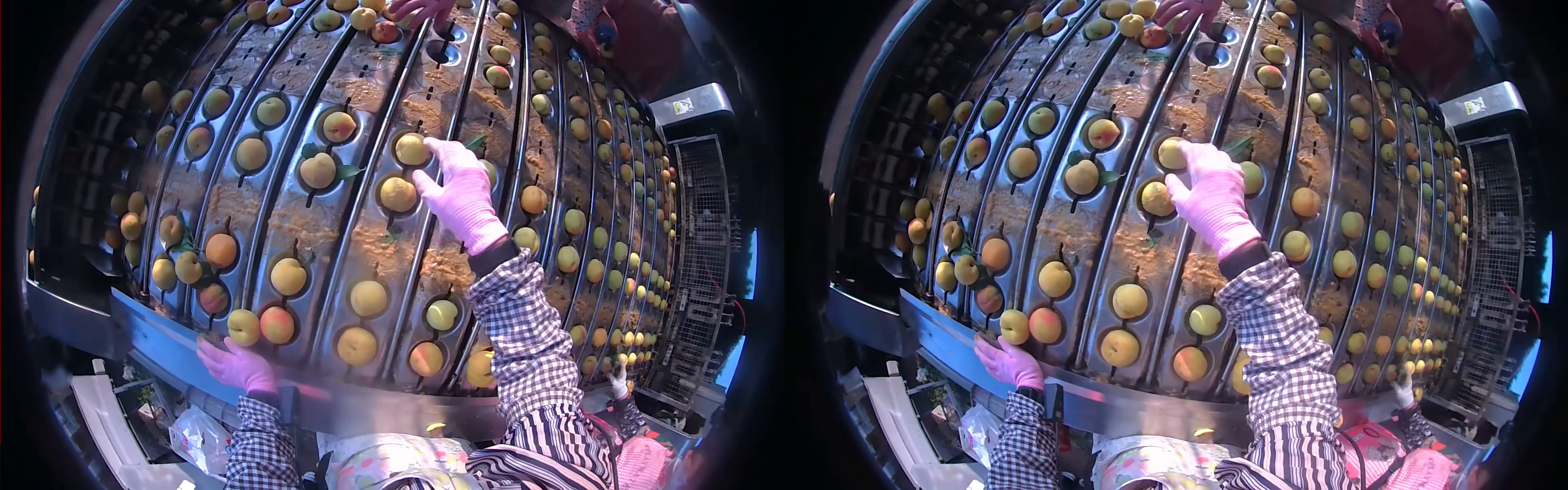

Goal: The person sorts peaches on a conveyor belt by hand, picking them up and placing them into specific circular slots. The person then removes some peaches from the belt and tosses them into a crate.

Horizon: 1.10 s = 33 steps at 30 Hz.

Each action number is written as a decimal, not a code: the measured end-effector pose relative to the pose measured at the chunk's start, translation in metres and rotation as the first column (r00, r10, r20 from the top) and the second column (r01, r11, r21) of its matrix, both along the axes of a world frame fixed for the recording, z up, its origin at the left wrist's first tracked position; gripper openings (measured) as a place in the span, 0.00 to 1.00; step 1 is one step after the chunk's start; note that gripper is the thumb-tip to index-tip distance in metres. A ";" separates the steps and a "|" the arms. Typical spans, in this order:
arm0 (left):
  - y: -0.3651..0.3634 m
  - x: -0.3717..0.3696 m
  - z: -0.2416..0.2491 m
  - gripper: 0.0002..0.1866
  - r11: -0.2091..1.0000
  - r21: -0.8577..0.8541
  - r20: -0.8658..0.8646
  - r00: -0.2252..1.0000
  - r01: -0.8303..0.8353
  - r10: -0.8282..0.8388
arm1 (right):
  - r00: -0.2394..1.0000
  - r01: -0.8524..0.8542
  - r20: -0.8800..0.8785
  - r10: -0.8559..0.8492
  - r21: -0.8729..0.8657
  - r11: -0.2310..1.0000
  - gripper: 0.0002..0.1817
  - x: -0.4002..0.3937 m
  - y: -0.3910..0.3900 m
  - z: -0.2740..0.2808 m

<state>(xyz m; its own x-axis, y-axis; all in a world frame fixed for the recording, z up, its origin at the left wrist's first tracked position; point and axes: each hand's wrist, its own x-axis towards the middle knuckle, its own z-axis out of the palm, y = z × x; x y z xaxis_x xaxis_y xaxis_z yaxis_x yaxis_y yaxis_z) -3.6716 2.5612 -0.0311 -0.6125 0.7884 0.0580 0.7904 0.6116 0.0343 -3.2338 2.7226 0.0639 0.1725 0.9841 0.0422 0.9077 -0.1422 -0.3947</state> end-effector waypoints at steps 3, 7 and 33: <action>-0.001 -0.004 -0.002 0.32 1.000 0.001 0.013 1.000 0.002 -0.002 | 0.950 0.265 0.179 -0.256 -0.028 0.964 0.29 0.068 -0.032 -0.022; 0.001 -0.003 0.000 0.30 0.999 0.034 -0.010 1.000 0.028 -0.028 | 0.885 0.407 0.331 -0.328 -0.205 0.890 0.31 0.100 -0.041 -0.041; -0.002 -0.009 -0.007 0.30 0.997 0.063 0.017 0.999 0.041 -0.042 | 0.990 0.140 0.005 -0.142 -0.196 0.970 0.35 0.115 -0.033 -0.054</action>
<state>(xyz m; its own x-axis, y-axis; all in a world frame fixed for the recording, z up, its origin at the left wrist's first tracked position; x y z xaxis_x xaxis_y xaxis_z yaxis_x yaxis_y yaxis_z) -3.6807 2.5590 -0.0382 -0.5809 0.8082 0.0969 0.8139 0.5746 0.0862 -3.1191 2.6895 0.0098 0.3100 0.9387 -0.1509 0.8694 -0.3441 -0.3545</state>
